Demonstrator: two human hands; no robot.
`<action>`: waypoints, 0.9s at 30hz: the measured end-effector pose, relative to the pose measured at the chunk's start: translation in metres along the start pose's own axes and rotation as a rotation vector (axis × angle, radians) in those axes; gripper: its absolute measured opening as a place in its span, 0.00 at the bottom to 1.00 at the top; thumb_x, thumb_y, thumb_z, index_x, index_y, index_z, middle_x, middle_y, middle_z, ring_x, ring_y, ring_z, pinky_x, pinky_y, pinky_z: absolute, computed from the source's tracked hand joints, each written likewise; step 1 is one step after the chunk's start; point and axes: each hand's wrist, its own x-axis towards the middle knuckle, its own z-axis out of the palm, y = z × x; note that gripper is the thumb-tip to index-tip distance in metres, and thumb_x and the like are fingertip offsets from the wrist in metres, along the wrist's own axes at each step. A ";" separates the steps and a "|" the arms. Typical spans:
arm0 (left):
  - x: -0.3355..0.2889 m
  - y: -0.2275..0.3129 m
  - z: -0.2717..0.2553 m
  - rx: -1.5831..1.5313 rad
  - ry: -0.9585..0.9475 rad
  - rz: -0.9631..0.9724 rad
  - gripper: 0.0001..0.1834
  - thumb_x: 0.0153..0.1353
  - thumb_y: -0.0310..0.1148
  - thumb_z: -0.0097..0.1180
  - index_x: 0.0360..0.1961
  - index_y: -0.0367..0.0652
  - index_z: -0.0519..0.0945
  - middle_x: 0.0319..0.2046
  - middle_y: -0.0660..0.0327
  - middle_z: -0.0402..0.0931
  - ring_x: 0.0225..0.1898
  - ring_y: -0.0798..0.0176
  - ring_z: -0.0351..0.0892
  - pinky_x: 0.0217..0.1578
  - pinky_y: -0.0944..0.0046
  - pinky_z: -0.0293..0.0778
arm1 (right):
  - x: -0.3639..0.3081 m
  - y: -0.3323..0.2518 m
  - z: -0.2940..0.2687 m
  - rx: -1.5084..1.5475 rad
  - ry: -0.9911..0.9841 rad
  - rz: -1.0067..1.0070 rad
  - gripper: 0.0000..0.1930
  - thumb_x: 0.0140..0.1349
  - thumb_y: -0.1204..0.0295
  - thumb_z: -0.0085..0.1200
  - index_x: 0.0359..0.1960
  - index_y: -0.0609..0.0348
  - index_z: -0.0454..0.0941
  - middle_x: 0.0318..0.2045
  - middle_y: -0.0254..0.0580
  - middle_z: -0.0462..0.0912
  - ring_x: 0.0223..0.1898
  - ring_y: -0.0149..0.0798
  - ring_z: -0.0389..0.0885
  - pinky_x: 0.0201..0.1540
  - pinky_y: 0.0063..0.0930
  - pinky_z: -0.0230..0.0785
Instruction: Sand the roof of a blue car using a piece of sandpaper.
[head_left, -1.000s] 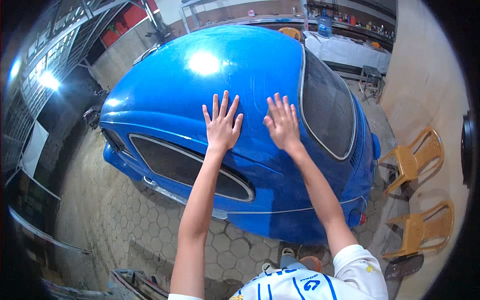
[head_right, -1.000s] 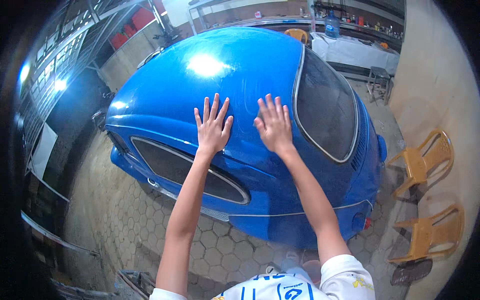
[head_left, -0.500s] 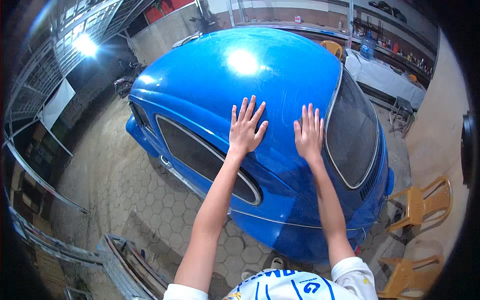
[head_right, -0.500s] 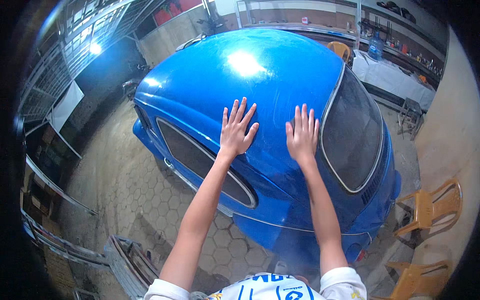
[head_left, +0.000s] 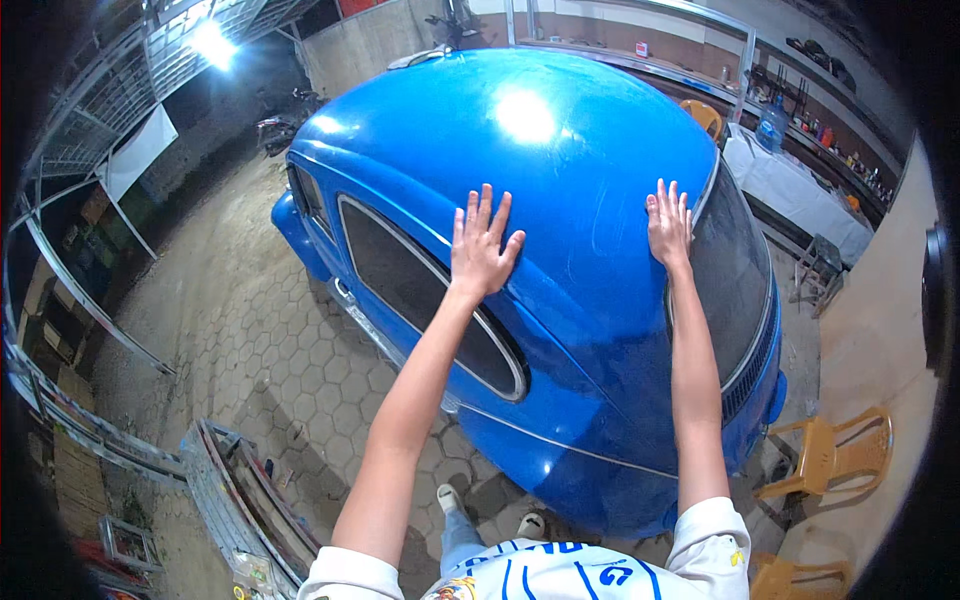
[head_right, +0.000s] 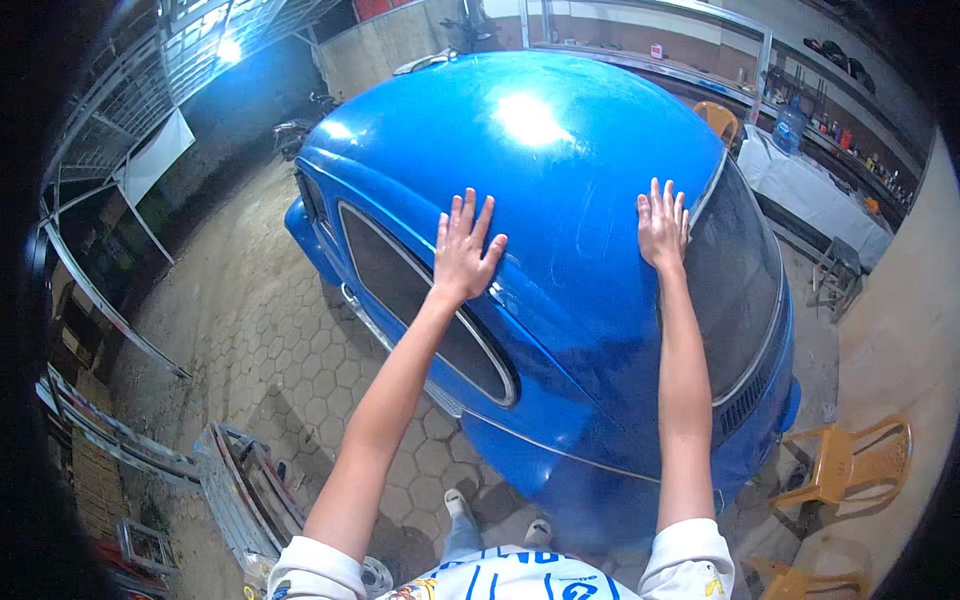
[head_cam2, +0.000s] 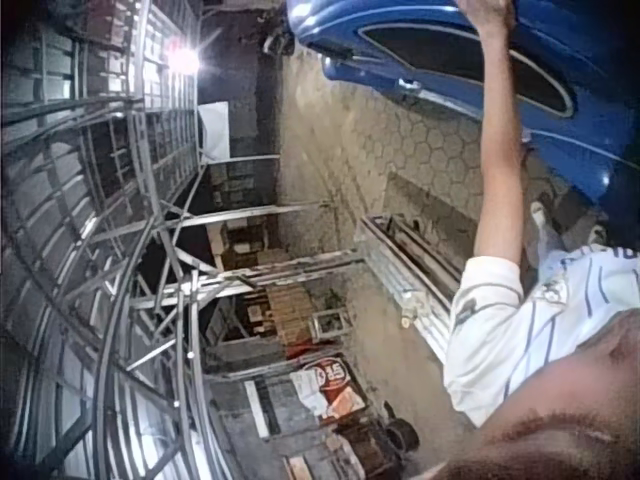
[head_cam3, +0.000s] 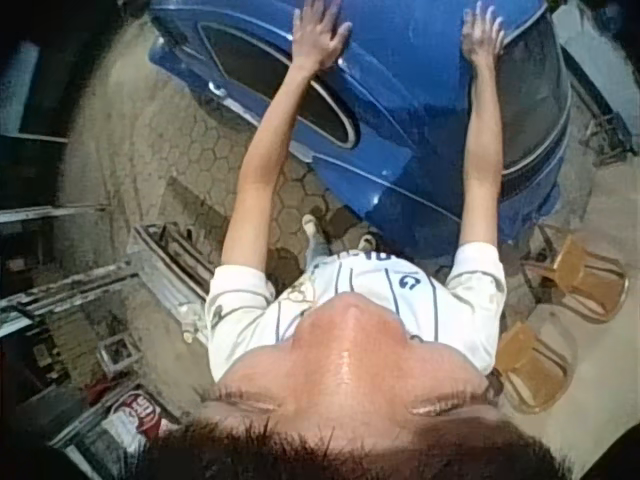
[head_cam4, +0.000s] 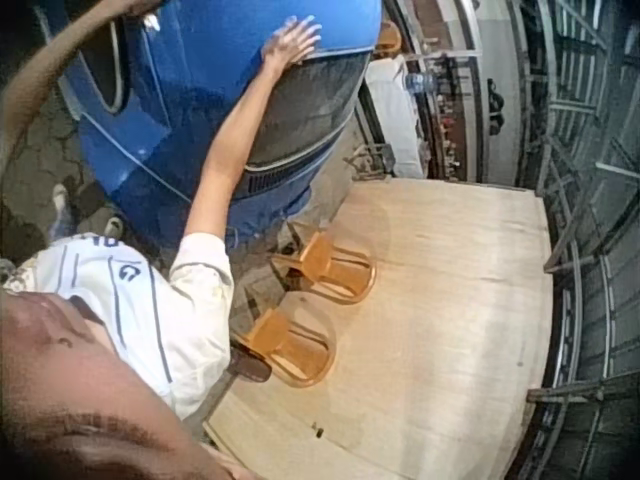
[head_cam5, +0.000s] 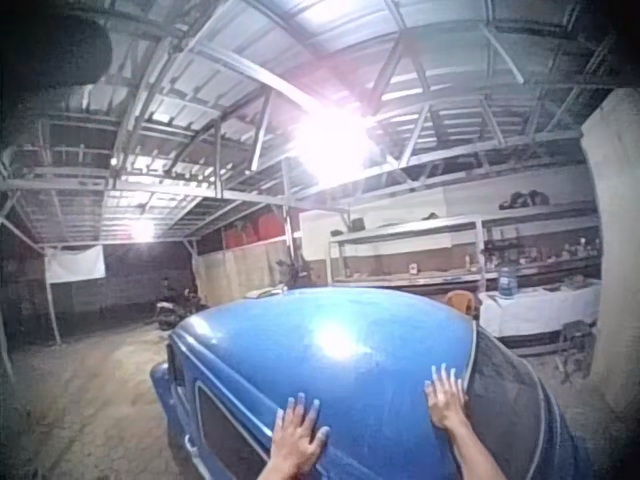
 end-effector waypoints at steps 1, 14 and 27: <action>-0.001 -0.003 0.000 0.009 -0.005 0.003 0.40 0.75 0.58 0.45 0.83 0.61 0.52 0.84 0.55 0.38 0.83 0.45 0.39 0.79 0.38 0.39 | -0.006 0.001 0.000 -0.011 -0.006 0.009 0.36 0.79 0.41 0.28 0.82 0.45 0.54 0.82 0.48 0.49 0.83 0.57 0.40 0.82 0.54 0.32; 0.037 -0.088 -0.015 -0.005 -0.050 0.081 0.37 0.76 0.56 0.43 0.83 0.64 0.52 0.84 0.58 0.37 0.84 0.47 0.38 0.79 0.39 0.39 | -0.158 -0.124 0.025 -0.093 -0.031 -0.482 0.35 0.77 0.53 0.45 0.82 0.46 0.53 0.84 0.44 0.43 0.84 0.56 0.37 0.81 0.61 0.30; 0.055 -0.114 -0.021 -0.030 -0.043 0.299 0.41 0.73 0.61 0.48 0.82 0.62 0.54 0.84 0.56 0.39 0.83 0.45 0.38 0.78 0.35 0.37 | -0.014 -0.176 0.050 -0.160 0.050 -0.205 0.34 0.79 0.49 0.36 0.81 0.52 0.55 0.81 0.52 0.52 0.82 0.58 0.46 0.81 0.57 0.38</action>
